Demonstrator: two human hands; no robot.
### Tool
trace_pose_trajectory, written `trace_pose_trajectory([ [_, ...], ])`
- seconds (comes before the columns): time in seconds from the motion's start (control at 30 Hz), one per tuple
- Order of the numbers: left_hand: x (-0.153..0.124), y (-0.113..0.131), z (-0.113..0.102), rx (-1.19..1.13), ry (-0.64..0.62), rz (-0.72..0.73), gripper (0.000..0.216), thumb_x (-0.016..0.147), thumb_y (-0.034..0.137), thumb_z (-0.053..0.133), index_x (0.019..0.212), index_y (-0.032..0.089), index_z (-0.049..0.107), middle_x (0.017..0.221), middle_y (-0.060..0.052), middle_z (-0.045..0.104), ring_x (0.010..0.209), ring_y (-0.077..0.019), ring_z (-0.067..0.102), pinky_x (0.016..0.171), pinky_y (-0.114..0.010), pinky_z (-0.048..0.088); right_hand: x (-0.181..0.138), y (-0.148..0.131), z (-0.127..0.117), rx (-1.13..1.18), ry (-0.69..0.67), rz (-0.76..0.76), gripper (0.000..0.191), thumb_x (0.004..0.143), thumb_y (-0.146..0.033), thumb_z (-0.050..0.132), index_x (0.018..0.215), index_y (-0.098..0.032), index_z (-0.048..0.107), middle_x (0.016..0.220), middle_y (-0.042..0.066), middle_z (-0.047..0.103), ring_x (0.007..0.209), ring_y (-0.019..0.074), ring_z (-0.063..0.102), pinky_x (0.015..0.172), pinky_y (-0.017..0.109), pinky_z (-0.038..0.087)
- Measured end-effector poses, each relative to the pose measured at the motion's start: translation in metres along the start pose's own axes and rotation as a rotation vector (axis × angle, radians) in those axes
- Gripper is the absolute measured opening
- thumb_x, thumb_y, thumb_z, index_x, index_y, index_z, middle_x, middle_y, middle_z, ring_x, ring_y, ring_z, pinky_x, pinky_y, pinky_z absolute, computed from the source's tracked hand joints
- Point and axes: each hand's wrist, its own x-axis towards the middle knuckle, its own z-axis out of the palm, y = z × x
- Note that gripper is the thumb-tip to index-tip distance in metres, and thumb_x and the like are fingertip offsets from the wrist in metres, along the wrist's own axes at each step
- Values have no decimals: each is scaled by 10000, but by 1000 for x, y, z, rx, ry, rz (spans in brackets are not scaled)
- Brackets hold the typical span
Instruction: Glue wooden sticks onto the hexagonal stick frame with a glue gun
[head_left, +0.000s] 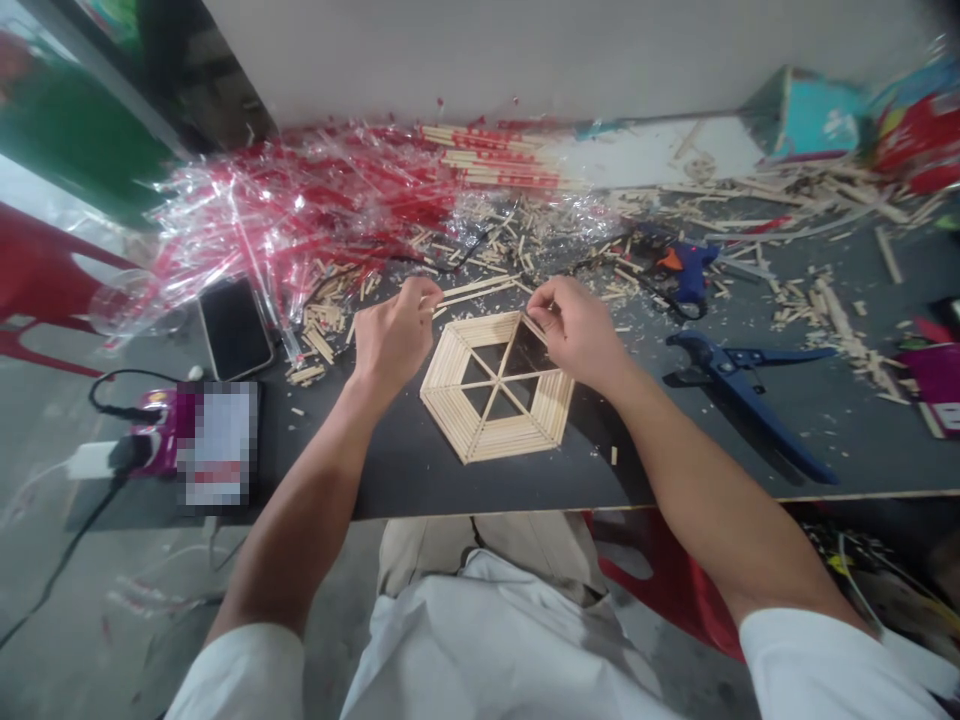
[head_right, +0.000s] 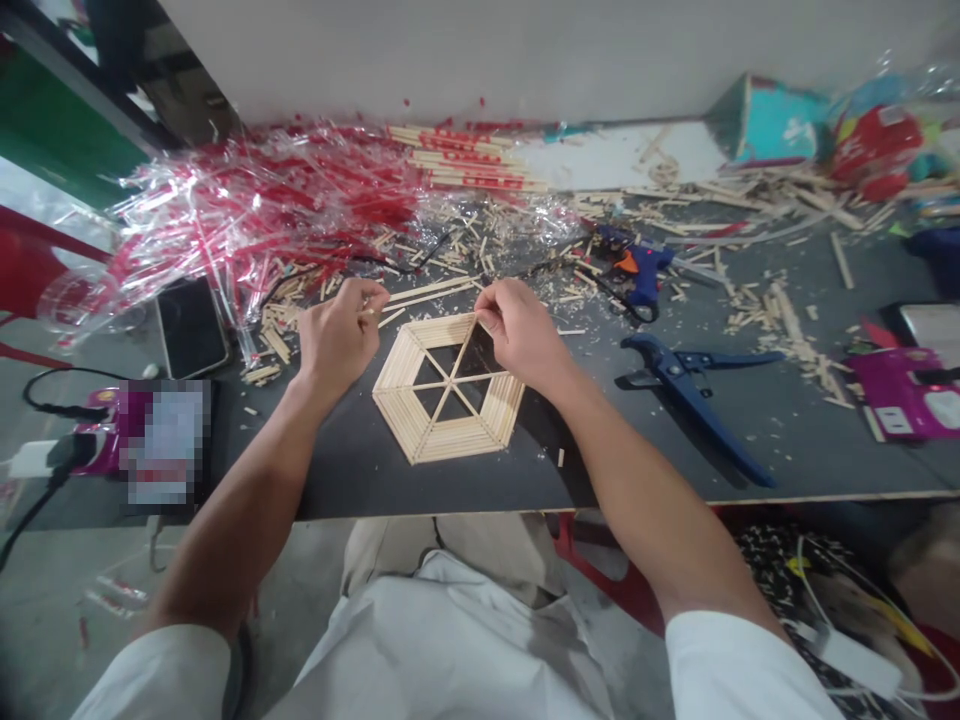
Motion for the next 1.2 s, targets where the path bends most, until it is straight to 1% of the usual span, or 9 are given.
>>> trace_pose_trajectory([
  [0.07,0,0,-1,-15,-44,14,284,1047,263,492,1173,213,741,876,-47,816,775,-182,716,690,-273,444,-1,-4,0,15,-54,-21,26,987,-242,577,986,-267,568,972,70,686,940,267,632,860,444,525],
  [0.2,2,-2,-4,-128,-291,160,295,1049,351,563,1168,228,804,1050,-74,838,927,-226,760,816,-306,526,-3,-16,6,54,-206,-99,219,1013,-231,600,1225,-283,623,1086,83,729,1103,306,640,961,494,536],
  [0.3,4,-6,-4,-162,-358,204,267,1020,335,621,1146,254,843,1109,-75,840,1009,-240,768,870,-318,543,-1,-22,11,48,-240,-114,302,1012,-173,588,1290,-272,650,1070,89,755,1130,312,641,982,507,537],
  [0.53,4,-6,-1,-90,-316,240,314,970,165,573,1047,259,863,1059,-67,838,1008,-218,765,836,-302,530,3,-23,19,-38,-187,-177,167,1025,-230,615,1129,-242,746,1010,88,783,1048,305,655,959,498,515],
  [0.67,1,1,-2,46,-342,268,433,900,54,507,1111,238,838,1033,-83,827,929,-219,761,717,-296,485,1,-22,23,-1,-171,-182,177,1044,-248,567,1126,-248,724,1014,81,777,1000,276,662,937,455,519],
  [0.8,-1,6,-1,87,-345,252,435,918,63,498,1183,222,805,1071,-92,824,929,-236,764,697,-306,475,0,-23,23,10,-213,-168,132,1041,-217,531,1046,-243,661,982,85,741,986,269,639,917,435,506],
  [0.93,-1,3,2,-8,-289,173,334,967,123,526,1166,215,779,1116,-81,822,971,-228,758,766,-300,493,1,-22,21,38,-212,-105,132,1031,-174,462,1020,-248,571,1009,98,695,996,276,617,888,435,498],
  [1.07,-1,2,3,-5,-138,16,249,1008,209,532,1165,211,726,859,-52,776,793,-223,719,713,-307,449,1,-19,20,67,-175,-52,136,1045,-192,408,1063,-255,528,1086,113,666,1021,278,609,885,441,495],
  [1.2,0,1,4,-23,-64,-106,247,1071,261,457,1174,209,676,794,-52,717,727,-215,669,693,-308,410,-1,-20,20,48,-171,-80,150,1053,-230,430,1144,-264,544,1047,102,654,1032,290,598,924,465,492],
])
